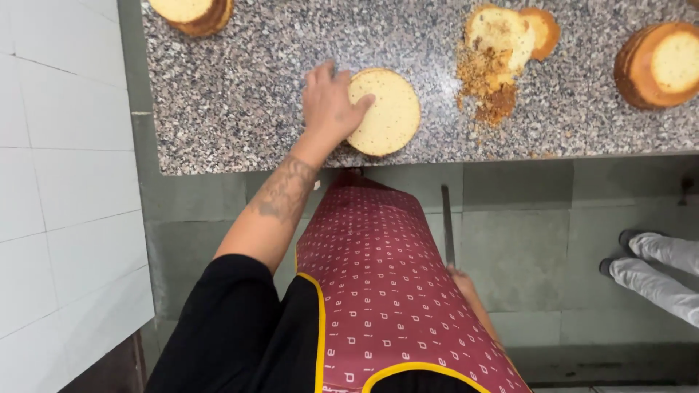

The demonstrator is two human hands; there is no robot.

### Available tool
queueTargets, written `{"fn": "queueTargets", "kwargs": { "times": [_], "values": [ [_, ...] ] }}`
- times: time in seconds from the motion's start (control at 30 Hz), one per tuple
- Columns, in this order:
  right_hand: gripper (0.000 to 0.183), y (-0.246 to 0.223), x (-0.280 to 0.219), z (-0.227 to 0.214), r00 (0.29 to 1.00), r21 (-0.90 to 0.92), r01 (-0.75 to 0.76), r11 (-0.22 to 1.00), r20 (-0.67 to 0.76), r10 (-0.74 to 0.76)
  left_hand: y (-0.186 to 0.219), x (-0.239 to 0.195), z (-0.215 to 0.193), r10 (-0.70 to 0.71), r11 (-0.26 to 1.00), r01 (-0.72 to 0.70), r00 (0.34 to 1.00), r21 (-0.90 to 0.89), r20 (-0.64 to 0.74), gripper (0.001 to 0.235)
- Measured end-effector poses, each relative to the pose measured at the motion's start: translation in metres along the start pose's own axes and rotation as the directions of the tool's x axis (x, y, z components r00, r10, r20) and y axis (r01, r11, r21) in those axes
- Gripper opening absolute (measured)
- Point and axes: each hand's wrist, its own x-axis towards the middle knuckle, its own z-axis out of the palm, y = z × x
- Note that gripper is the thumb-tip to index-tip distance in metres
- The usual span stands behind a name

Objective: Cutting cake bases into layers using a long knife in a bakery kitchen.

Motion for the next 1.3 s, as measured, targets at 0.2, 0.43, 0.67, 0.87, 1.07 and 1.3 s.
{"fn": "queueTargets", "kwargs": {
  "times": [0.2,0.43,0.67,0.87,1.07,1.3],
  "values": [
    [0.053,0.006,-0.009,-0.005,0.992,-0.186,-0.069,0.980,-0.114,0.048,0.035,0.005,-0.031,-0.168,0.971,0.201,0.959,-0.129,0.230,0.050],
    [0.063,-0.011,-0.011,0.005,0.988,-0.305,-0.057,0.951,-0.154,0.010,0.035,-0.007,-0.037,-0.223,0.480,0.133,0.974,-0.867,0.026,0.051],
    [0.056,-0.059,-0.050,0.011,0.979,-0.128,-0.095,0.987,-0.191,0.069,0.023,-0.064,-0.035,0.524,0.831,-0.519,0.851,-0.201,-0.031,0.033],
    [0.058,-0.043,-0.040,0.001,0.988,-0.153,-0.074,0.985,-0.143,0.052,-0.004,-0.039,-0.009,0.069,0.988,-0.082,0.993,-0.131,-0.100,0.044],
    [0.063,-0.034,-0.009,-0.008,0.984,-0.378,-0.017,0.925,-0.168,-0.051,0.013,-0.002,-0.032,-0.360,0.928,0.372,0.907,-0.018,0.220,0.051],
    [0.059,-0.070,-0.059,0.007,0.994,-0.135,-0.057,0.989,-0.103,0.044,0.021,0.009,-0.026,-0.305,0.952,0.298,0.942,0.069,0.142,0.043]
  ]
}}
